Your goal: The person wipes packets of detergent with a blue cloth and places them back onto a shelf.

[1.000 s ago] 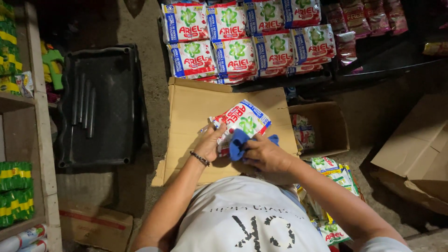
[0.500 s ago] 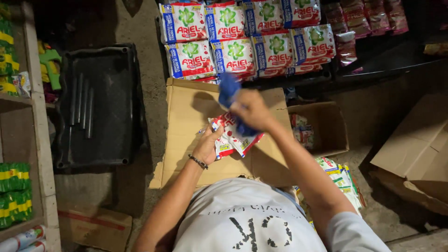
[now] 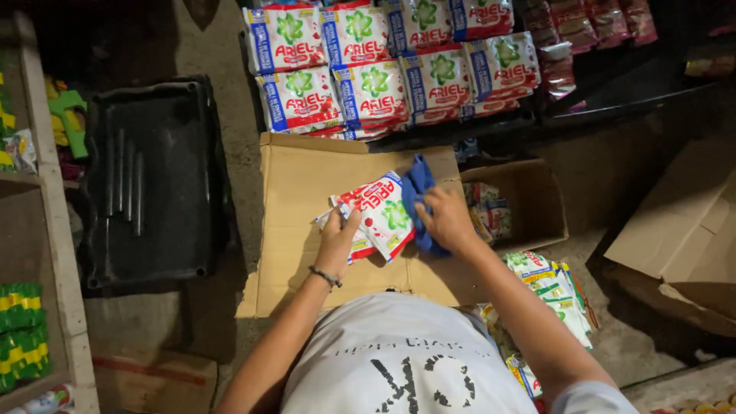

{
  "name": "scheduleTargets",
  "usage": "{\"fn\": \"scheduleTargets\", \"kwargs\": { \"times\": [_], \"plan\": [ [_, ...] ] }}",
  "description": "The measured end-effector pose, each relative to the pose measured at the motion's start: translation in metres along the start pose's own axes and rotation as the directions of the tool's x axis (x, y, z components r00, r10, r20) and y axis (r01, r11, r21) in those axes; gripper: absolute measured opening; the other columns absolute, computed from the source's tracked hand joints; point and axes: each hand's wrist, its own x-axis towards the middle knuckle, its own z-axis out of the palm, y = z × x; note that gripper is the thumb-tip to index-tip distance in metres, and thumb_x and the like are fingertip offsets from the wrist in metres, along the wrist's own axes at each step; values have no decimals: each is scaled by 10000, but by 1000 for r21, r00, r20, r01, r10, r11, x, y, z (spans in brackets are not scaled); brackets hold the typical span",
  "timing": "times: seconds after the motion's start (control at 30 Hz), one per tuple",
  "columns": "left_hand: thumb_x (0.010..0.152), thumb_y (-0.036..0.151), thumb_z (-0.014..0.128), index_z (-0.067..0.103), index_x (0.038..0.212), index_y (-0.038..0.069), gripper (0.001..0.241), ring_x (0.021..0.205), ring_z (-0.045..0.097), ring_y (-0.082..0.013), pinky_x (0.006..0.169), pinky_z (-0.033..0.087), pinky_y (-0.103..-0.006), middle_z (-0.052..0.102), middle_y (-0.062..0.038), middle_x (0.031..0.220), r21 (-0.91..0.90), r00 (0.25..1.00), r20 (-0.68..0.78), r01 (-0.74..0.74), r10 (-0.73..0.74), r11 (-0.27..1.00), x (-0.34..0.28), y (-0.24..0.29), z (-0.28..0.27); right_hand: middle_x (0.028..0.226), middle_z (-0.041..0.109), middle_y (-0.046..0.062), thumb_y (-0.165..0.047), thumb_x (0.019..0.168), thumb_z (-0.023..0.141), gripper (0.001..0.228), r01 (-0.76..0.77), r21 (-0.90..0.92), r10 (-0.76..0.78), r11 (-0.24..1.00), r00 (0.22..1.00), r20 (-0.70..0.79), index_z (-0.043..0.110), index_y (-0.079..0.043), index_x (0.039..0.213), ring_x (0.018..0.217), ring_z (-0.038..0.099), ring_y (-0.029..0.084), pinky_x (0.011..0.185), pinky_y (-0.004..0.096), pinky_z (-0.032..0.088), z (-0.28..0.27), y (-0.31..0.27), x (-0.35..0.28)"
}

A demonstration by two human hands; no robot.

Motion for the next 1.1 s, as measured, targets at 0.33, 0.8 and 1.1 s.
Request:
{"fn": "scheduleTargets", "kwargs": {
  "times": [0.33, 0.8, 1.1],
  "plan": [
    [552, 386, 967, 266, 1583, 153, 1269, 1491, 54, -573, 1192, 40, -706, 158, -257, 1633, 819, 810, 574, -571, 120, -64, -18, 81, 2, 1164, 682, 31, -389, 944, 636, 248, 79, 177, -104, 981, 985, 139, 732, -206, 1082, 995, 612, 389, 780, 462, 507, -34, -1, -37],
    [644, 629, 776, 231, 1593, 432, 1112, 1432, 364, -386, 1099, 404, -522, 224, -90, 1638, 518, 594, 793, -775, -137, -362, 56, 95, -21, 1099, 736, 154, -200, 1002, 688, 176, -83, 782, 33, 617, 996, 80, 754, -37, 1007, 1098, 692, 322, 994, 467, 512, -29, 10, -43],
    [705, 426, 694, 386, 1517, 417, 868, 1256, 574, -291, 1009, 483, -449, 507, 19, 1381, 580, 588, 806, -755, 77, -307, 83, 63, -22, 1022, 716, 118, -205, 1015, 690, 197, -287, 850, 236, 442, 951, 199, 745, -16, 1017, 1028, 641, 215, 1006, 464, 503, -34, 6, -50]
  ]
}}
